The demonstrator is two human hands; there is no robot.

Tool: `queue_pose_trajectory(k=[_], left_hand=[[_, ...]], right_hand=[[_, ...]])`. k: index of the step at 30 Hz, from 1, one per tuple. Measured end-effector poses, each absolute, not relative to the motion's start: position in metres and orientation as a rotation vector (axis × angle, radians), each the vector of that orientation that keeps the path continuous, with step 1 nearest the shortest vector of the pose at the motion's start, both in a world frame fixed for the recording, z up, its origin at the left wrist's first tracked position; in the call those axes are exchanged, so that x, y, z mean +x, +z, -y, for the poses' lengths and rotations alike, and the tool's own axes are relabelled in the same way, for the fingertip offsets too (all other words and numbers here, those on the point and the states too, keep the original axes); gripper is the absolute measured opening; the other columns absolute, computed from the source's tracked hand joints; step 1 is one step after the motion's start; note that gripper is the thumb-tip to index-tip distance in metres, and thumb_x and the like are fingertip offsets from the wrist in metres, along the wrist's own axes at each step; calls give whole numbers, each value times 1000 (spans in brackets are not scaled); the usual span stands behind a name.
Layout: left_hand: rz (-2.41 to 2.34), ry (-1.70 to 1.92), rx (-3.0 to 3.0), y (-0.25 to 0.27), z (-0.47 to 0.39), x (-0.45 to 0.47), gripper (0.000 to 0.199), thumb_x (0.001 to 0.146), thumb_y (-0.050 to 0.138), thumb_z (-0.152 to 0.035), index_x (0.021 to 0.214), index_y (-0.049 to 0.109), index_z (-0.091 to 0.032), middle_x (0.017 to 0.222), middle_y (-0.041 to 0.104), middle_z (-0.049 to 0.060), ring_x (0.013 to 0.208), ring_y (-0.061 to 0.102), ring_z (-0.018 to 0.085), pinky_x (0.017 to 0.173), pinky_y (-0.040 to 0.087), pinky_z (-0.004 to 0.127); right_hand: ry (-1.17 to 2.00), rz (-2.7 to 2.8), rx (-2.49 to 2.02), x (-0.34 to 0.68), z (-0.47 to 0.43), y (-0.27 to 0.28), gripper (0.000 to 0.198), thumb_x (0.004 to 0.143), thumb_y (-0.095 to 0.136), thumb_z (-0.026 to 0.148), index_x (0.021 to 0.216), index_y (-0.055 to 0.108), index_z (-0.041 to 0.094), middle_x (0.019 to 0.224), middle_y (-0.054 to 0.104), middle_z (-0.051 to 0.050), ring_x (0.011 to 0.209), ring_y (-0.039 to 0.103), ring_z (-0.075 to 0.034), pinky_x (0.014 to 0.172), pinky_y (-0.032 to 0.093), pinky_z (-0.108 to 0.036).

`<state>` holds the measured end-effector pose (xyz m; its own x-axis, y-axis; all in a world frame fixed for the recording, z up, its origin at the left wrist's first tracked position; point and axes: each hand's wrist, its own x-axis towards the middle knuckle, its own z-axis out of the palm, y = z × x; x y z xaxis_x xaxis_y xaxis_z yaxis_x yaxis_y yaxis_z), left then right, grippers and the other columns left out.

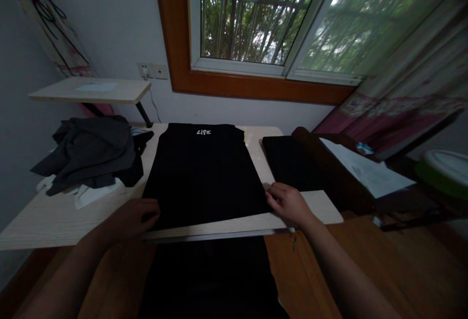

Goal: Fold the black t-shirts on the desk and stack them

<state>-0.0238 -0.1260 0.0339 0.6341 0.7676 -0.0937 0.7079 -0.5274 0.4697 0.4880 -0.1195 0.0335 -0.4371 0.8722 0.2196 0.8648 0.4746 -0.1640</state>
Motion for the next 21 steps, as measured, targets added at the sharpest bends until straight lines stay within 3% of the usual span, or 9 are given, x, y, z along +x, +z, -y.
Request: queue_pose_trajectory(k=[9,21], left_hand=[[-1340,331,2461,27,117,-25,25,98,47,-34,100,70,-25,97,70,2,88,67,17,80,49,30],[-1766,627,2537,-11,86,-37,24,97,49,-35,102,69,-23,104,71,8,99,66,24,90,51,38]], right_hand=[[28,2256,-1961,454,70,31,20,97,57,32,106,71,21,106,70,-7,92,67,-18,79,46,-24],[-44,2213,-2347,434,56,46,24,92,55,26,102,74,15,104,73,-15,92,72,-24,78,49,-28]])
